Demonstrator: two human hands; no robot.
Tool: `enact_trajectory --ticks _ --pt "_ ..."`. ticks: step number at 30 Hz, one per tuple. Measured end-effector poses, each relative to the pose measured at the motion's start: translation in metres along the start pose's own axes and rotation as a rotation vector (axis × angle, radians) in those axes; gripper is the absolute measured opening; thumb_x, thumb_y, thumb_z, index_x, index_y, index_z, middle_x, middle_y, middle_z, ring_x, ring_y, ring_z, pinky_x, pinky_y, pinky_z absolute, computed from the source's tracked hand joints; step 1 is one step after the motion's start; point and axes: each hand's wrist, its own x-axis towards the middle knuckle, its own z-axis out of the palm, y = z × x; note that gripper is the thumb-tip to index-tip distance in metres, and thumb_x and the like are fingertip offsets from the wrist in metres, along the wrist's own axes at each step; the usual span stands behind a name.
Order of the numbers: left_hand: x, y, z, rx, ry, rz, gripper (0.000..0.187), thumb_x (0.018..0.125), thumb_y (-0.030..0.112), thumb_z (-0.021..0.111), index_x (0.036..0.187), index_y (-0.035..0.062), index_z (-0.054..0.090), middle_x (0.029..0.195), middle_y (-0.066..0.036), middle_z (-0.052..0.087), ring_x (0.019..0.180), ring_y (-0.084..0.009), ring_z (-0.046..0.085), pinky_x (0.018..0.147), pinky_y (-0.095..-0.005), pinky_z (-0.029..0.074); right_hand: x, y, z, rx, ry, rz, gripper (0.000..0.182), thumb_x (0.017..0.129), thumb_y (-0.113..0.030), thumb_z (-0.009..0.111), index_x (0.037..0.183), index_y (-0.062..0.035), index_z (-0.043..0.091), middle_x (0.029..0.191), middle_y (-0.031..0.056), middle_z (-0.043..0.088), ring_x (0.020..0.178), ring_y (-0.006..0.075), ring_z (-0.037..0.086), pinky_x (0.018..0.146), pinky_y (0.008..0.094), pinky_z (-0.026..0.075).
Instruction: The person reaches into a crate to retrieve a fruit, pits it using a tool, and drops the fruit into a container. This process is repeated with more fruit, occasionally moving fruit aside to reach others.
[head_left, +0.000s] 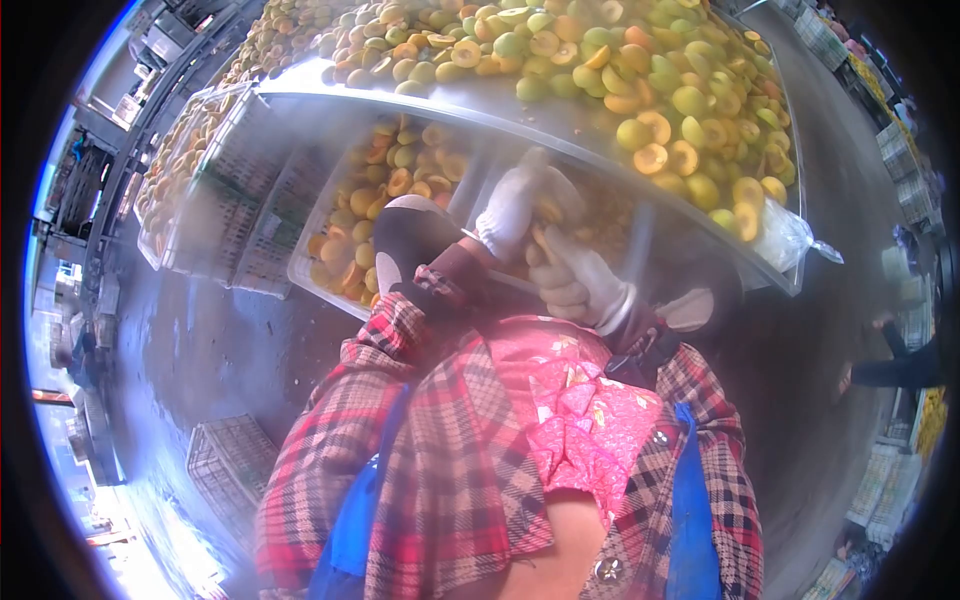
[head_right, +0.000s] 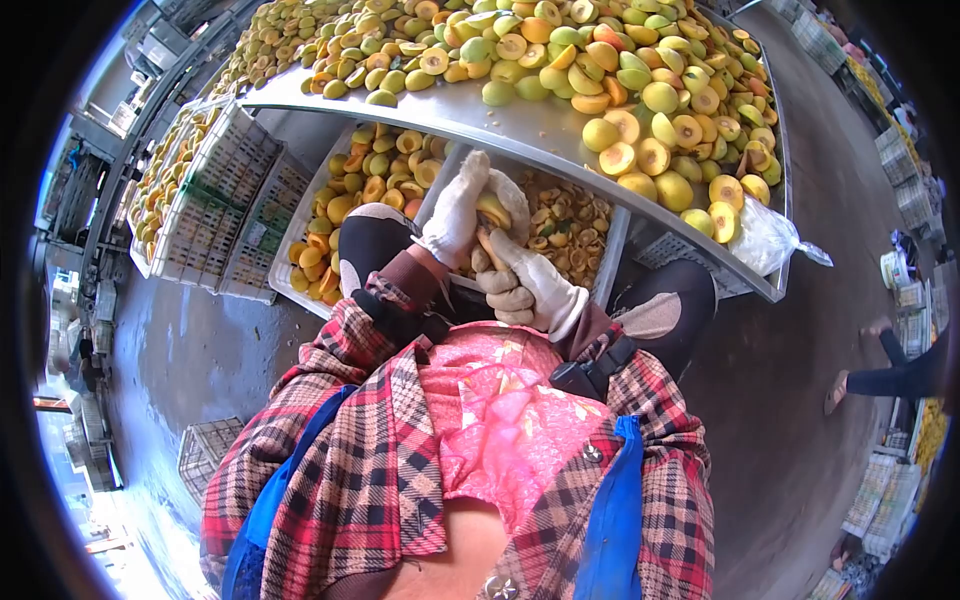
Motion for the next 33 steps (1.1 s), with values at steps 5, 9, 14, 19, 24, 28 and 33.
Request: enact_trajectory --ticks 5,9,14,19,24,28,33 --pt "0.008 -0.007 -0.011 -0.658 0.344 -0.179 0.053 0.099 0.053 0.042 0.084 0.0050 0.058 0.079 -0.012 0.062 0.070 -0.0261 0.061 0.065 -0.0416 0.054 0.011 0.000 -0.009 0.064 -0.275 0.047 0.043 0.100 -0.055 0.041 0.100 -0.0136 0.054 0.060 -0.0092 0.037 0.039 0.0004 0.029 0.033 0.0189 0.023" --pt "-0.002 0.013 -0.099 -0.527 0.542 0.011 0.054 0.099 0.054 0.043 0.090 0.0053 0.063 0.082 -0.009 0.064 0.078 -0.0259 0.064 0.069 -0.0443 0.055 0.004 0.002 -0.018 0.075 -0.201 0.017 0.043 0.101 -0.053 0.039 0.104 -0.0129 0.054 0.060 -0.0092 0.037 0.038 0.0006 0.028 0.033 0.0198 0.025" --pt "-0.069 0.051 -0.204 0.499 0.695 0.014 0.046 0.103 0.039 0.045 0.109 0.0001 0.069 0.104 -0.009 0.069 0.096 -0.0153 0.061 0.092 -0.0274 0.046 -0.002 0.003 -0.043 0.045 0.148 -0.056 0.043 0.101 -0.053 0.041 0.101 -0.0119 0.056 0.061 -0.0093 0.037 0.039 0.0020 0.030 0.034 0.0204 0.027" --pt "-0.044 0.049 -0.195 0.505 0.676 0.189 0.035 0.097 0.021 0.060 0.126 0.0009 0.060 0.118 -0.008 0.065 0.110 -0.0155 0.058 0.097 -0.0298 0.044 0.006 0.013 -0.054 -0.424 0.605 0.008 0.054 0.096 -0.064 0.042 0.099 -0.0113 0.054 0.064 -0.0055 0.041 0.042 0.0070 0.031 0.037 0.0261 0.027" --pt "0.051 0.032 -0.081 0.562 0.128 0.136 0.044 0.096 0.013 0.062 0.135 -0.0013 0.050 0.132 -0.010 0.056 0.120 -0.0152 0.052 0.102 -0.0278 0.042 0.006 0.015 -0.051 -0.836 0.610 -0.070 0.041 0.101 -0.047 0.045 0.108 -0.0066 0.053 0.065 -0.0005 0.046 0.044 0.0100 0.041 0.037 0.0281 0.035" --pt "0.114 0.018 0.008 0.966 -0.185 0.192 0.061 0.088 0.035 0.066 0.138 0.0057 0.048 0.132 -0.018 0.056 0.122 -0.0272 0.054 0.102 -0.0346 0.042 0.000 0.016 -0.065 -0.822 0.563 -0.215 0.036 0.101 -0.040 0.048 0.111 -0.0054 0.055 0.054 -0.0007 0.046 0.036 0.0122 0.040 0.034 0.0293 0.032" --pt "0.126 0.023 0.042 1.092 -0.163 0.033 0.072 0.083 0.048 0.065 0.139 0.0084 0.045 0.135 -0.021 0.051 0.122 -0.0360 0.052 0.102 -0.0408 0.042 0.020 0.027 -0.033 -0.858 0.573 -0.193 0.036 0.100 -0.039 0.049 0.109 -0.0048 0.056 0.055 0.0016 0.049 0.036 0.0135 0.043 0.035 0.0305 0.033"
